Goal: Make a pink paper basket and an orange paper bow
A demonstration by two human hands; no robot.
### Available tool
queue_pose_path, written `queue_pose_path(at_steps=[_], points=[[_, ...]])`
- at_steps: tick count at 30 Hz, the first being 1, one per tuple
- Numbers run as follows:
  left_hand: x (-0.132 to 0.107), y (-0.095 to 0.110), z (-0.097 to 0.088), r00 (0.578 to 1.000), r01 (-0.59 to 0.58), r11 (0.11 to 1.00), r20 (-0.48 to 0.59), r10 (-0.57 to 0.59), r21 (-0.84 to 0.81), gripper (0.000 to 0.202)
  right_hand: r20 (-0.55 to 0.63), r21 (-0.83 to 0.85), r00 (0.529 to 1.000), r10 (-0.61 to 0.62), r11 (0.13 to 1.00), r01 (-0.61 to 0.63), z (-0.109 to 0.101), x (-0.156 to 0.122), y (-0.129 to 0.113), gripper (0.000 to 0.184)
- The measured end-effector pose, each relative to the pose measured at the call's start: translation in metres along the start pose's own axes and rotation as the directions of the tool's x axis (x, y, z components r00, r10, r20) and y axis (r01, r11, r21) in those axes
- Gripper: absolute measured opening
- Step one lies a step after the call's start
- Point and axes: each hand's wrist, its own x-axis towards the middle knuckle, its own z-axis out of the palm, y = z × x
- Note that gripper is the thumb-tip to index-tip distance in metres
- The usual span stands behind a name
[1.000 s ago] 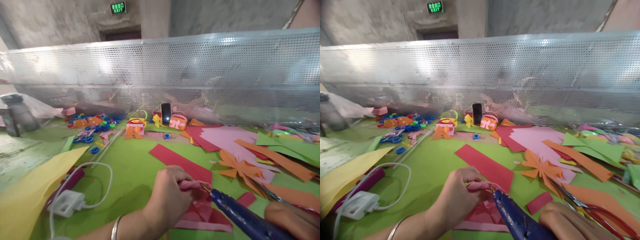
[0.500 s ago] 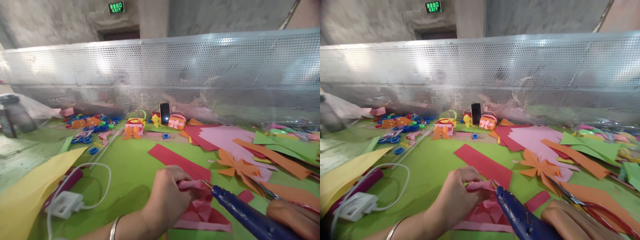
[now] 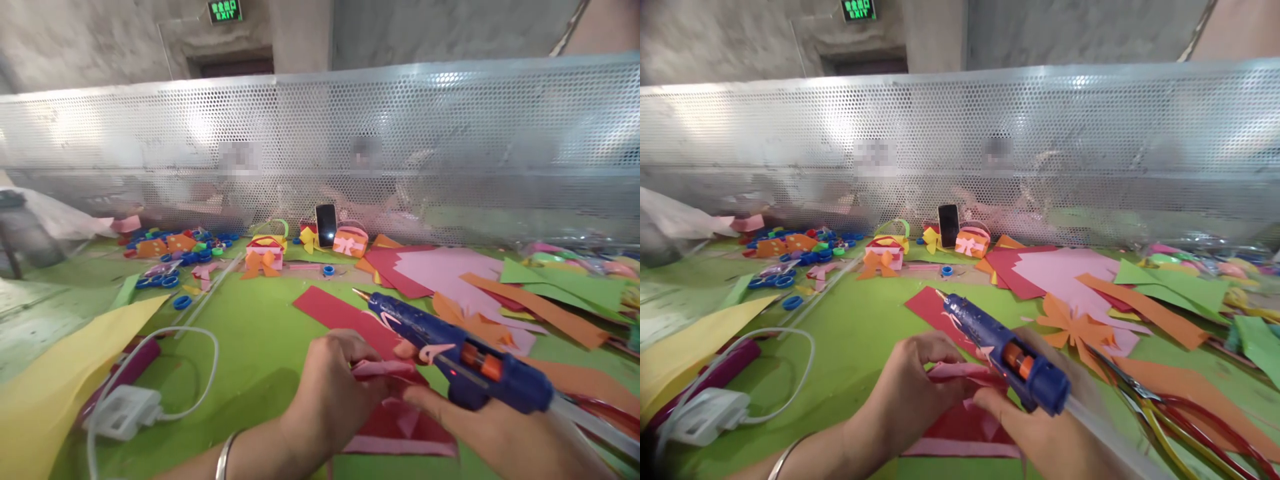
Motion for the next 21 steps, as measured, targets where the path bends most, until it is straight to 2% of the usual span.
queue_pose_path(at_steps=[3,5,7,9,13,18,21], points=[[0.0,-0.002,0.001,1.0,-0.018,0.999,0.006,0.018,-0.037,0.028,-0.003,-0.061,1.0,0.003,0.998,-0.004,0.002,0.0,0.003,0.023],[0.0,-0.003,0.001,0.998,-0.056,0.996,0.014,0.057,-0.075,0.034,0.033,-0.045,0.999,-0.015,0.999,0.017,0.0,0.002,0.005,0.023],[0.0,-0.005,0.001,0.996,-0.088,0.99,0.012,0.09,-0.108,0.039,0.065,0.033,0.997,-0.027,0.999,0.025,-0.003,0.007,0.003,0.023],[-0.001,-0.006,0.001,0.993,-0.116,0.985,0.01,0.118,-0.126,0.042,0.085,0.163,0.996,0.014,0.986,-0.028,-0.005,0.011,-0.002,0.019],[-0.002,-0.005,-0.001,0.99,-0.136,0.982,0.022,0.14,-0.13,0.033,0.143,0.339,0.987,0.079,0.933,-0.124,-0.009,0.022,-0.014,0.011],[-0.002,-0.001,-0.002,0.991,-0.127,0.984,0.031,0.132,-0.121,0.033,0.114,0.31,0.991,0.075,0.945,-0.107,-0.011,0.026,-0.014,0.017],[-0.003,-0.001,-0.002,0.99,-0.134,0.984,0.032,0.139,-0.116,0.025,0.163,0.301,0.983,0.087,0.944,-0.133,-0.01,0.022,-0.008,0.014]])
